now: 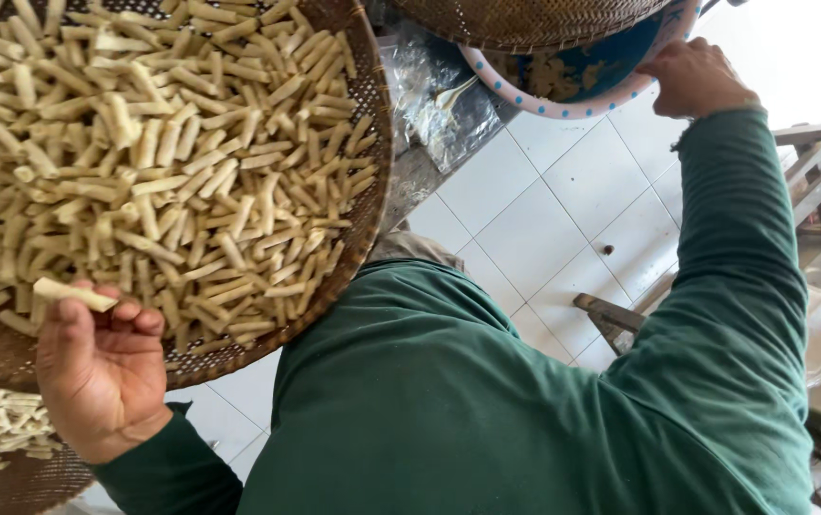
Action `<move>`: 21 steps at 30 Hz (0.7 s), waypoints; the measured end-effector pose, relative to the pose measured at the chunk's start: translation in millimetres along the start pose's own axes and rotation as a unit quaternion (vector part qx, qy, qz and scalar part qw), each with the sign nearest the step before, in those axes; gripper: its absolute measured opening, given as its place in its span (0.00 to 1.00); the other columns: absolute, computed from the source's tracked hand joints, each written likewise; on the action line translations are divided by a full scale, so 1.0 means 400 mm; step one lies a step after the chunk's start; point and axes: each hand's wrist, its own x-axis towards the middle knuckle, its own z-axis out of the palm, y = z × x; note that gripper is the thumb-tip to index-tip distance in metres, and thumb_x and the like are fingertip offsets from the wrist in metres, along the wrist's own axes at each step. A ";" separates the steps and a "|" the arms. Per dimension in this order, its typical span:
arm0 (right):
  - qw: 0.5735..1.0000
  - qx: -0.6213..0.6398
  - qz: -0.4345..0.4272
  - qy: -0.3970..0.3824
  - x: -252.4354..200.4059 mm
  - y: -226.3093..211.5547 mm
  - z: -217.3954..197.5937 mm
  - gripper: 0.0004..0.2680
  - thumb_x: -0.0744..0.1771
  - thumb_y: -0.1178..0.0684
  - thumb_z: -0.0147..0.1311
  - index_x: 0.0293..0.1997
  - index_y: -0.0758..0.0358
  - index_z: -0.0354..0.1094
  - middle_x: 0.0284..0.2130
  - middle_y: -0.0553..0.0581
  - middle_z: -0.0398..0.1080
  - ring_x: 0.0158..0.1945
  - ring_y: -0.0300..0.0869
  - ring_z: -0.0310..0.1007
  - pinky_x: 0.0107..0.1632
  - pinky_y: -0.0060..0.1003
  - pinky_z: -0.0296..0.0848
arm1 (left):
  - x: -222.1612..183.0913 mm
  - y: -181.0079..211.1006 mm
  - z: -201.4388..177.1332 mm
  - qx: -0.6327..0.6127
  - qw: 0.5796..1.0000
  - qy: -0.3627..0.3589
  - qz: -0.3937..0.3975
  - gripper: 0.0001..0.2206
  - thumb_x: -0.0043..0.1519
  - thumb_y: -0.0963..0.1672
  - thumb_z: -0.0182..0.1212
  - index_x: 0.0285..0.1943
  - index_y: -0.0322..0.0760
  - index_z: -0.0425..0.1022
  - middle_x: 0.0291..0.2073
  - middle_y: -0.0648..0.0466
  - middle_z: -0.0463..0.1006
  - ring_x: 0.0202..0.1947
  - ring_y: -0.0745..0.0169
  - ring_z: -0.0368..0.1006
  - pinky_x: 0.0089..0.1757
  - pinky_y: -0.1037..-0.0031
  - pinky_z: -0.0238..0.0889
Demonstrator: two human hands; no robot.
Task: The person sorts small, cylindrical snacks between multiple woven baskets by hand, picking up and examining individual pieces while moving them between the containers.
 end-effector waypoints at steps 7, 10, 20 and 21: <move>0.994 0.026 0.024 -0.101 0.194 0.071 0.122 0.17 0.70 0.57 0.52 0.64 0.37 0.75 0.62 0.60 0.71 0.67 0.56 0.66 0.69 0.51 0.64 | -0.043 -0.102 0.030 0.005 0.997 0.065 0.037 0.09 0.77 0.45 0.63 0.56 0.36 0.71 0.45 0.55 0.75 0.42 0.66 0.69 0.47 0.73 0.62; 0.999 -0.009 -0.005 -0.048 0.249 0.092 0.196 0.13 0.70 0.50 0.54 0.61 0.42 0.76 0.63 0.61 0.70 0.67 0.56 0.64 0.68 0.49 0.63 | -0.053 -0.139 0.044 0.002 0.996 0.081 0.047 0.09 0.78 0.46 0.63 0.56 0.37 0.71 0.44 0.56 0.75 0.42 0.67 0.68 0.47 0.74 0.61; 0.992 0.118 0.018 -0.036 0.314 0.115 0.253 0.15 0.69 0.55 0.57 0.64 0.59 0.74 0.59 0.68 0.72 0.58 0.61 0.72 0.59 0.51 0.69 | -0.068 -0.221 0.094 0.022 0.991 0.108 0.076 0.09 0.77 0.46 0.64 0.54 0.38 0.71 0.43 0.57 0.75 0.41 0.66 0.68 0.46 0.75 0.61; 0.997 0.057 0.012 -0.045 0.315 0.117 0.242 0.14 0.68 0.55 0.58 0.63 0.54 0.74 0.58 0.65 0.72 0.58 0.59 0.73 0.62 0.56 0.66 | -0.065 -0.225 0.096 0.020 0.991 0.110 0.074 0.09 0.77 0.46 0.64 0.54 0.38 0.71 0.43 0.57 0.75 0.41 0.66 0.68 0.46 0.75 0.61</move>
